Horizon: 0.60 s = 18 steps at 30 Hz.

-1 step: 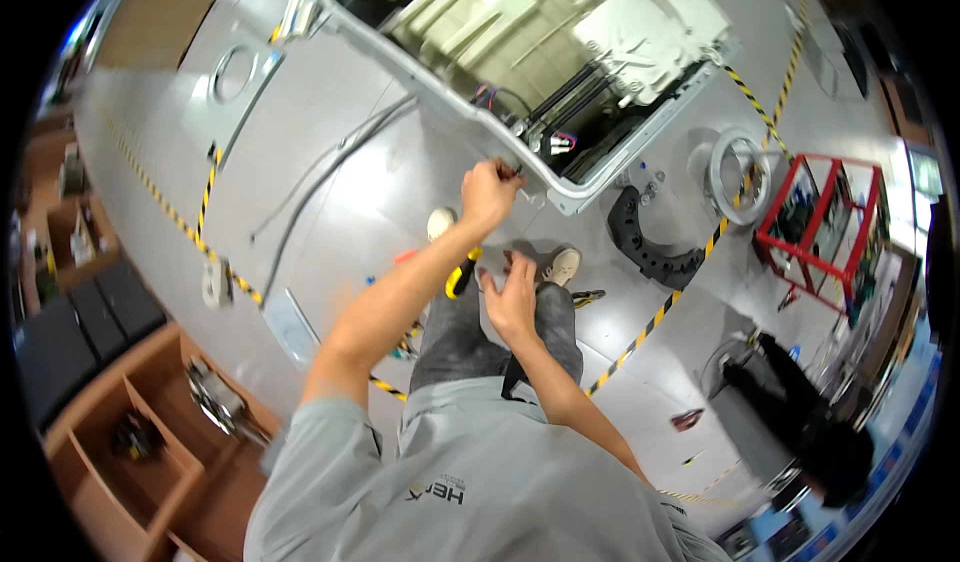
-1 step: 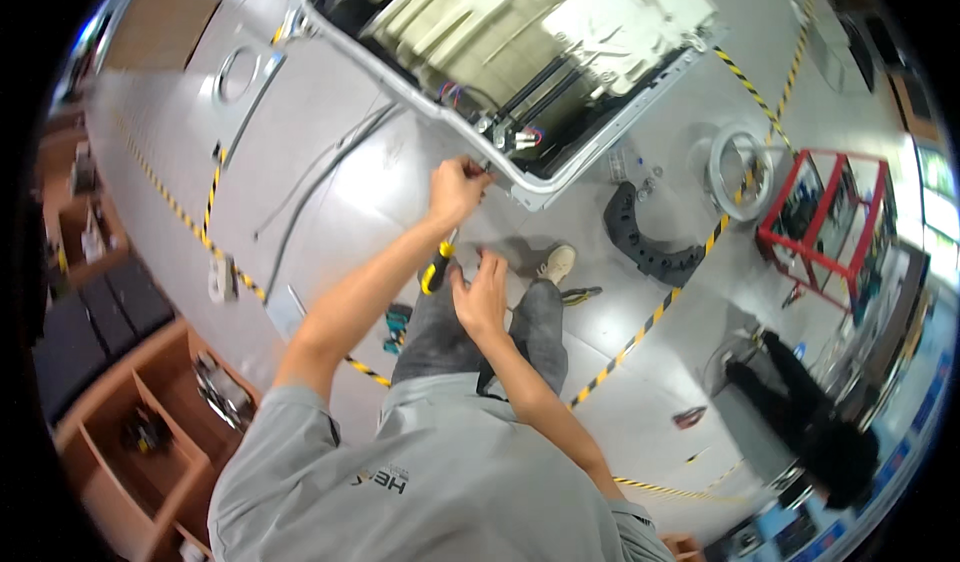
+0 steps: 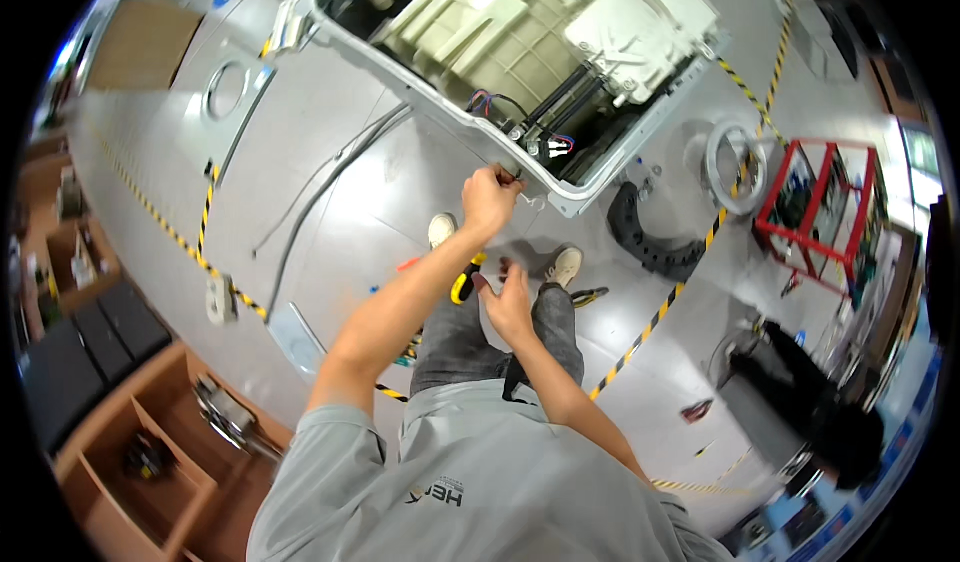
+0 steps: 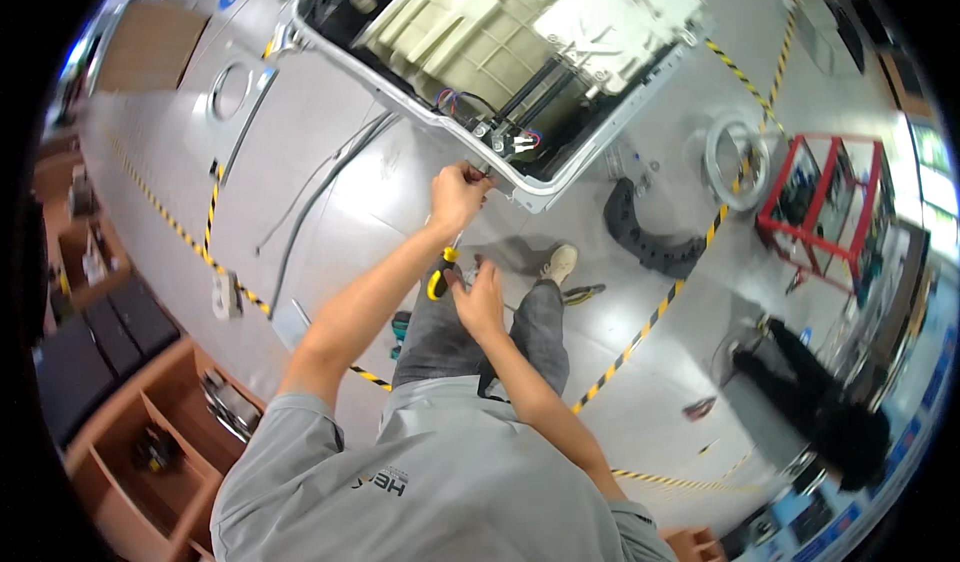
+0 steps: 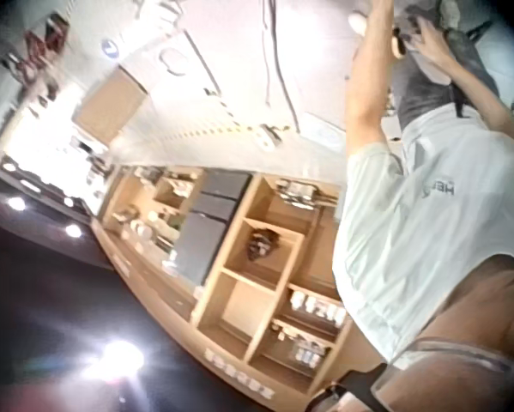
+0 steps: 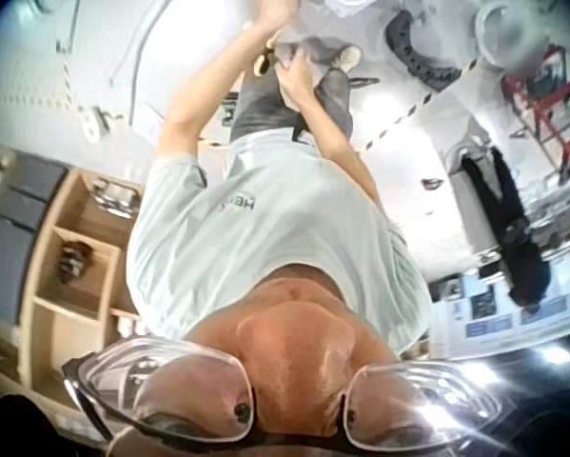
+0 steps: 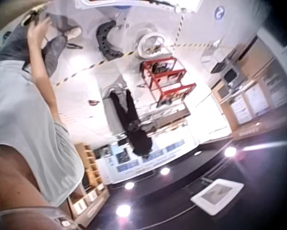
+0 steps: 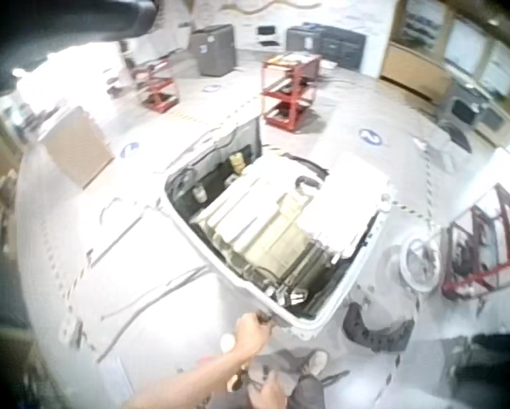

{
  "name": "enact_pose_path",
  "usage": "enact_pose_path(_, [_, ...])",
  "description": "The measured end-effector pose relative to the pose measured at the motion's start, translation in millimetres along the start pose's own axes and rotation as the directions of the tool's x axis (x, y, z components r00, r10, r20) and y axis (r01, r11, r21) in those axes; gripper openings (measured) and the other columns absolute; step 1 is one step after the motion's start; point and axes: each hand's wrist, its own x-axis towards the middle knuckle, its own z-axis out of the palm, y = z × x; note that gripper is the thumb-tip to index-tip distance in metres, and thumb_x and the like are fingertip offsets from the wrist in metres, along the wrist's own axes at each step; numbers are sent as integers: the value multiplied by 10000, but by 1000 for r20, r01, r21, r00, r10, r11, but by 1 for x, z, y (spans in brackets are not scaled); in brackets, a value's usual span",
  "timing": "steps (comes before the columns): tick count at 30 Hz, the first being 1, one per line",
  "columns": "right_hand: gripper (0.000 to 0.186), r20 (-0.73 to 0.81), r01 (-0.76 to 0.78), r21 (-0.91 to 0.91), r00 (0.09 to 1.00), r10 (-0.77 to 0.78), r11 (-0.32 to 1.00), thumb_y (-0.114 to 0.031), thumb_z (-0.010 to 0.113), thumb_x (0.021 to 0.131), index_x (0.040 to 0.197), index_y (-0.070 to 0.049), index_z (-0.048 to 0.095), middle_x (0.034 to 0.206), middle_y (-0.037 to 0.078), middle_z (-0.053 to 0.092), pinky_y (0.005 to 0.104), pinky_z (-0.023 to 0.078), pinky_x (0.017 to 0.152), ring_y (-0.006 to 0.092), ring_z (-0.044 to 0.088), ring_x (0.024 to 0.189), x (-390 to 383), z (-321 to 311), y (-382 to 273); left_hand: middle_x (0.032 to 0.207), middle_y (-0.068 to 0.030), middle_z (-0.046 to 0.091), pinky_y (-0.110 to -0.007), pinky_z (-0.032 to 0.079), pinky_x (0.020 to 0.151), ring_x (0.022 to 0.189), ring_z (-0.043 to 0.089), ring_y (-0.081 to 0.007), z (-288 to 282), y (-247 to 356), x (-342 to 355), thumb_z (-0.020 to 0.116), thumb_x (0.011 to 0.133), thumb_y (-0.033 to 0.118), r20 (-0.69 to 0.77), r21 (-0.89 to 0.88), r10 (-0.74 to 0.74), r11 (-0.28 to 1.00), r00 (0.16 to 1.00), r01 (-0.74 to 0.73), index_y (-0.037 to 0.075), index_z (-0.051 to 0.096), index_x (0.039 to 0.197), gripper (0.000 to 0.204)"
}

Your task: The person uses a screwdriver to unscrew components from a washing machine panel, removes the screws, and then detaches a plastic component by hand.

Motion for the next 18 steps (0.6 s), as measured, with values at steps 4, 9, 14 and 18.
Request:
enact_pose_path(4, [376, 187, -336, 390, 940, 284, 857, -235, 677, 950, 1168, 61, 593, 1015, 166, 695, 331, 481, 844, 212, 641, 931, -6, 39, 6, 689, -169, 682, -440, 516, 671, 695, 675, -376, -1, -4, -3, 781, 765, 219, 28, -14, -32, 999, 999, 32, 13, 694, 774, 224])
enact_pose_path(9, [316, 8, -261, 628, 944, 329, 733, -188, 666, 962, 1165, 37, 577, 926, 76, 651, 297, 477, 767, 158, 607, 837, -13, 67, -10, 698, -165, 690, -429, 518, 673, 694, 682, -355, -3, -7, -3, 770, 775, 210, 55, -6, -9, 1000, 998, 10, 0, 689, 768, 225])
enact_pose_path(14, [280, 261, -363, 901, 890, 373, 236, -192, 539, 1032, 1240, -4, 530, 977, 46, 622, 318, 514, 812, 152, 622, 881, -19, 71, -22, 740, -115, 710, -353, 535, 646, 697, 702, -222, -23, -4, 2, 684, 909, 220, 352, -145, -20, 987, 936, 76, -39, 683, 894, 259])
enact_pose_path(18, [237, 380, -380, 924, 897, 227, -45, -171, 472, 1059, 1239, -29, 531, 1034, 49, 610, 339, 517, 859, 169, 616, 966, -19, 69, -24, 874, -115, 708, -308, 555, 648, 728, 690, -189, -50, -10, 11, 528, 1026, 190, 707, -235, -139, 879, 693, 416, -43, 636, 1068, 261])
